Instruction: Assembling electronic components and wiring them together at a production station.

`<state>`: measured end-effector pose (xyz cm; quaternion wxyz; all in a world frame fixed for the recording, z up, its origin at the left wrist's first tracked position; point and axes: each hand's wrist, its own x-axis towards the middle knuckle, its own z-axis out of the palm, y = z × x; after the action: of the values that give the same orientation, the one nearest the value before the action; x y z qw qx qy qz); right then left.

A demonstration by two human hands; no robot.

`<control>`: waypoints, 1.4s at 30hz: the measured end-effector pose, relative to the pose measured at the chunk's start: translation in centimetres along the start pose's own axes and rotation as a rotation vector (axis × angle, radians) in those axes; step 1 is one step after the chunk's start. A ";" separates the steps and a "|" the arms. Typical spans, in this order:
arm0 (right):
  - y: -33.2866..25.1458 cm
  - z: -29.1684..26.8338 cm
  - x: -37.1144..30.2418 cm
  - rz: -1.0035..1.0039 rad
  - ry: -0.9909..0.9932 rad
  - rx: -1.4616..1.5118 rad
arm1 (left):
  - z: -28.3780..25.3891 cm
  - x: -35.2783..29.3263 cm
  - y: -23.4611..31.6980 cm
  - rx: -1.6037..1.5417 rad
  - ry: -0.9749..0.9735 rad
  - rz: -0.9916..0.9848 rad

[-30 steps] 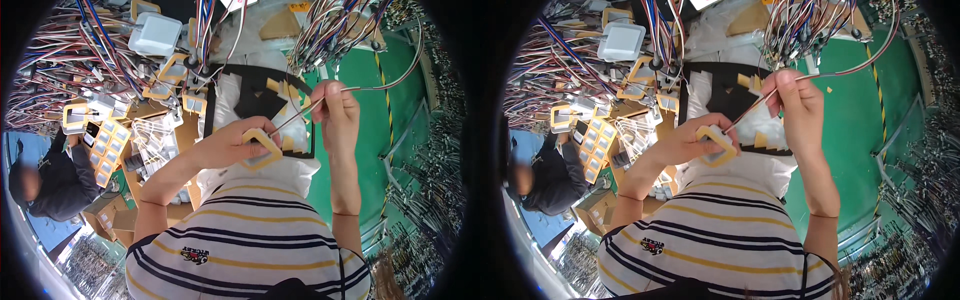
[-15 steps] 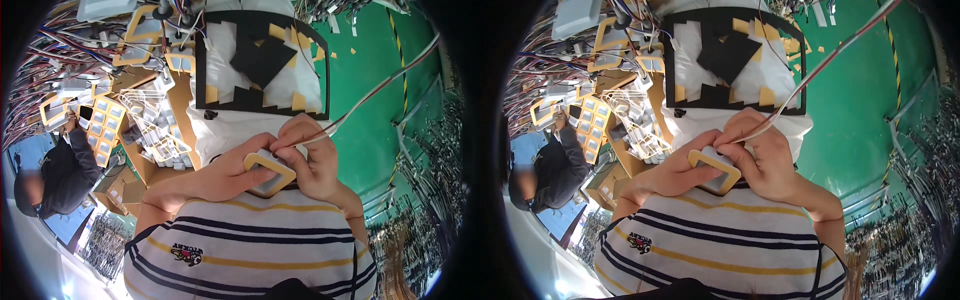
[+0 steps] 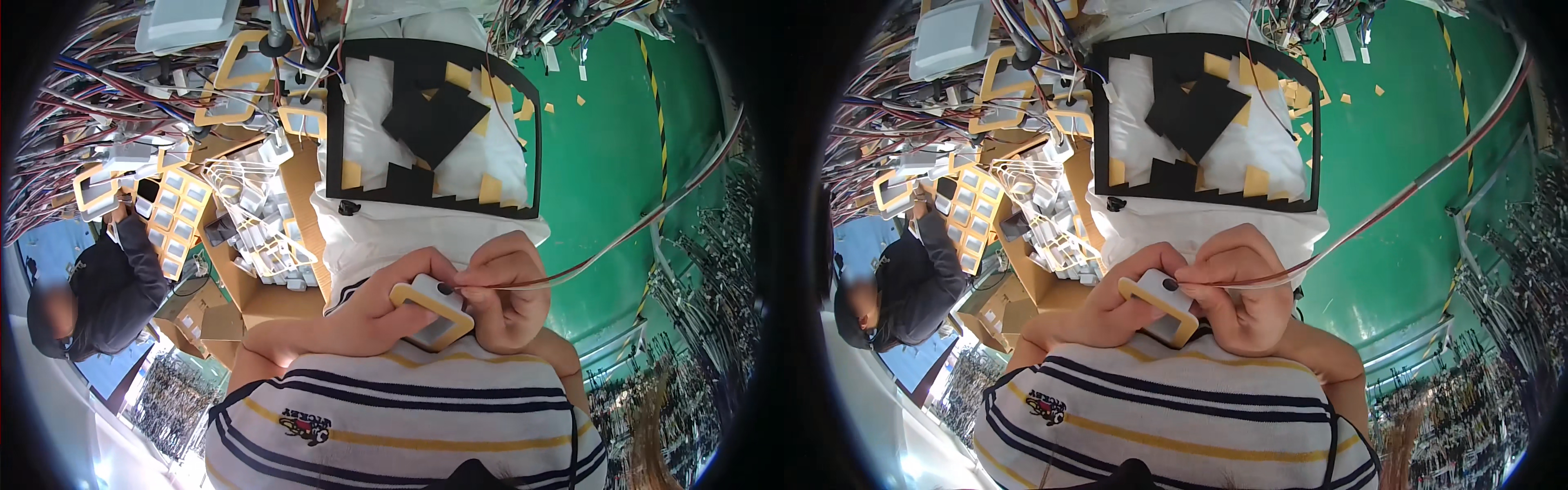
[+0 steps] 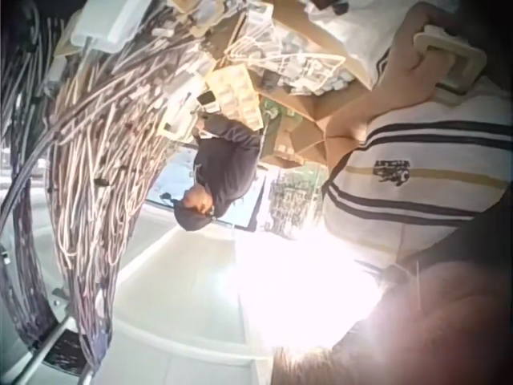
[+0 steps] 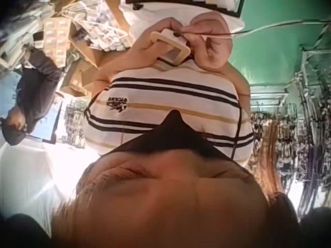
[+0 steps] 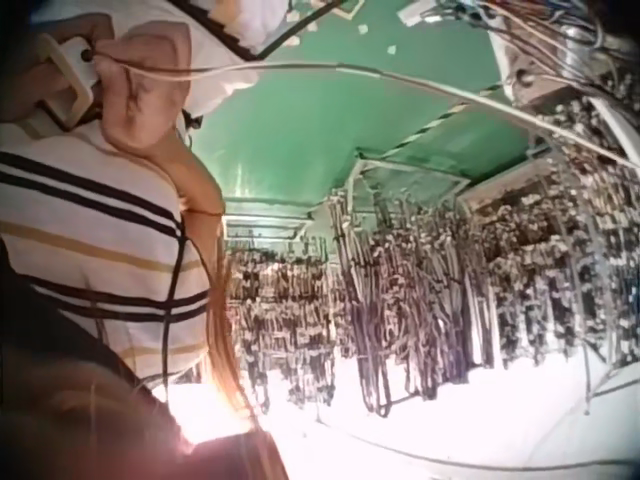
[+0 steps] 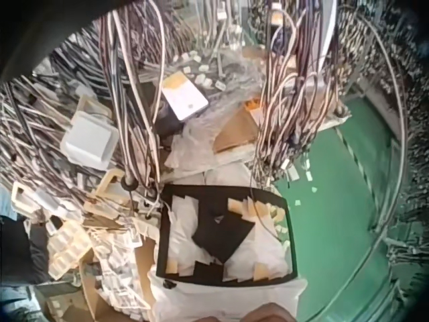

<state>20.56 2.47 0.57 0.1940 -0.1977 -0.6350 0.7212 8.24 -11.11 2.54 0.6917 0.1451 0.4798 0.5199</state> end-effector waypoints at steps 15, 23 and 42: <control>-0.8 -3.1 4.5 -0.005 -0.562 -0.082 | -0.6 -0.1 -1.3 -0.151 -0.089 -0.062; -4.4 -2.8 6.2 -0.440 -0.583 -0.868 | -1.1 2.1 1.3 0.561 -0.001 0.098; 0.7 2.8 7.1 -0.169 0.103 -0.298 | -3.4 8.0 8.4 -0.368 0.296 0.589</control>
<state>13.00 3.78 -0.06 0.2547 -0.2069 -0.7385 0.5891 0.59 -1.71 2.65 0.4502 0.0733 0.4108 0.7894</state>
